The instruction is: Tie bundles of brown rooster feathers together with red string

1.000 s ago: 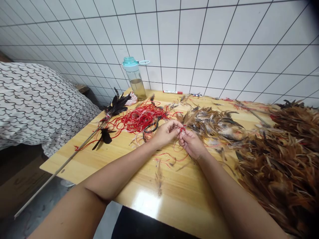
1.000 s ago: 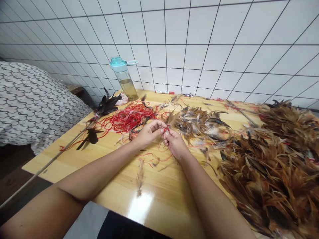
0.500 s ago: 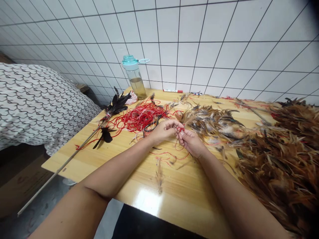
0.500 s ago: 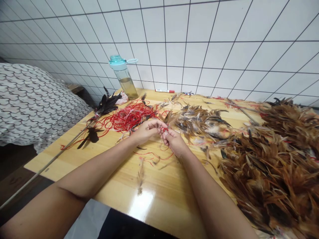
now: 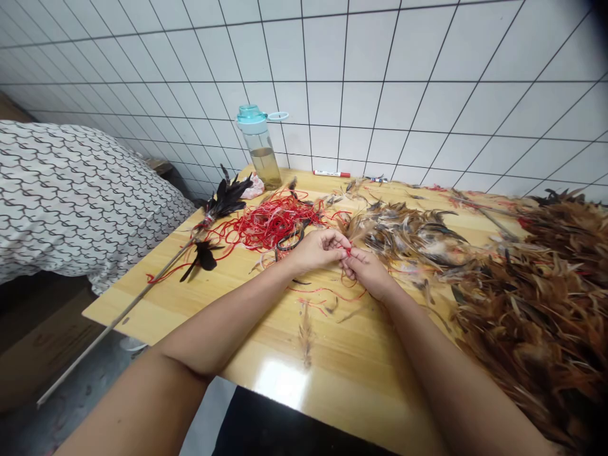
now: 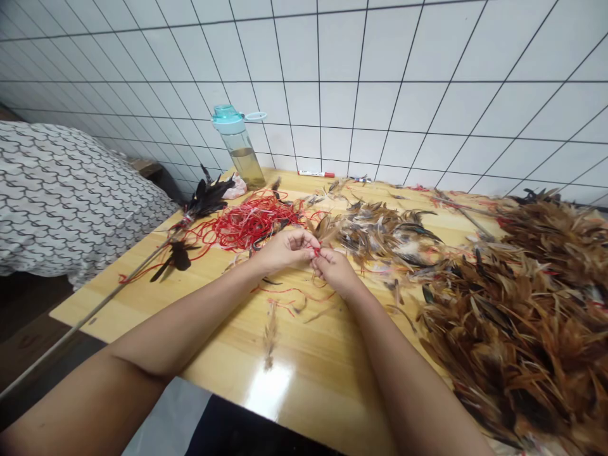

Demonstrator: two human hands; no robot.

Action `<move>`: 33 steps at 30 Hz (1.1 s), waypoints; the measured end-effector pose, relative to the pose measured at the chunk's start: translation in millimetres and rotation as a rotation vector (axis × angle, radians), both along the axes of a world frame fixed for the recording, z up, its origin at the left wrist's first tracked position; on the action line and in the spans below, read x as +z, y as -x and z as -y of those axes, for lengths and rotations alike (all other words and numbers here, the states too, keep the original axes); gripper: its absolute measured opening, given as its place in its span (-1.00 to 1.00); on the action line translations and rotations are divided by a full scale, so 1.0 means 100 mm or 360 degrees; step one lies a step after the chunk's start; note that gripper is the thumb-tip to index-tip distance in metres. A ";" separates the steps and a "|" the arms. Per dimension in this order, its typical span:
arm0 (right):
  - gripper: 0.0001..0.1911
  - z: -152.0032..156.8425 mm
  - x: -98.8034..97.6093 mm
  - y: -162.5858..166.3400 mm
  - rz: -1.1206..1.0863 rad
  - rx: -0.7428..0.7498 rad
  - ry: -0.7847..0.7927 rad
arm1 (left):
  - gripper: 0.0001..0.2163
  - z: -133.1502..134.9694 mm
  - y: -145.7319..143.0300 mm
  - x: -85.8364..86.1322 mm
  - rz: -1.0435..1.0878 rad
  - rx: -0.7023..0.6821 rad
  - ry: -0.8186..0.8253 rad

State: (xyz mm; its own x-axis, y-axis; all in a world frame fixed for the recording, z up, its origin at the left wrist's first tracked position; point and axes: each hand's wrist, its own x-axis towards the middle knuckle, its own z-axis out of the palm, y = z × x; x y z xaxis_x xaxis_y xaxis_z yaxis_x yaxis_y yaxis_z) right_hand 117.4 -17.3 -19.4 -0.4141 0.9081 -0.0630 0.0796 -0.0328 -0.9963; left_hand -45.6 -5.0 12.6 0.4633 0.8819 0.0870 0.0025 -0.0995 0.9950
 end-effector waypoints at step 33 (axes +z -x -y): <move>-0.82 -0.02 -0.15 0.09 0.0373 -0.0408 -0.0568 | -0.92 0.05 -0.01 -0.03 -0.0661 0.0280 -0.0797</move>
State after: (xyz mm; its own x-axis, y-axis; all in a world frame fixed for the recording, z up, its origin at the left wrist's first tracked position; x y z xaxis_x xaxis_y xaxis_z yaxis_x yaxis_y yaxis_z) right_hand 108.4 -15.3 -34.0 -0.1862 0.9608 0.2056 0.3369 0.2590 -0.9052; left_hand -45.0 -9.7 9.3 0.3997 0.8469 0.3508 0.4334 -0.5118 0.7418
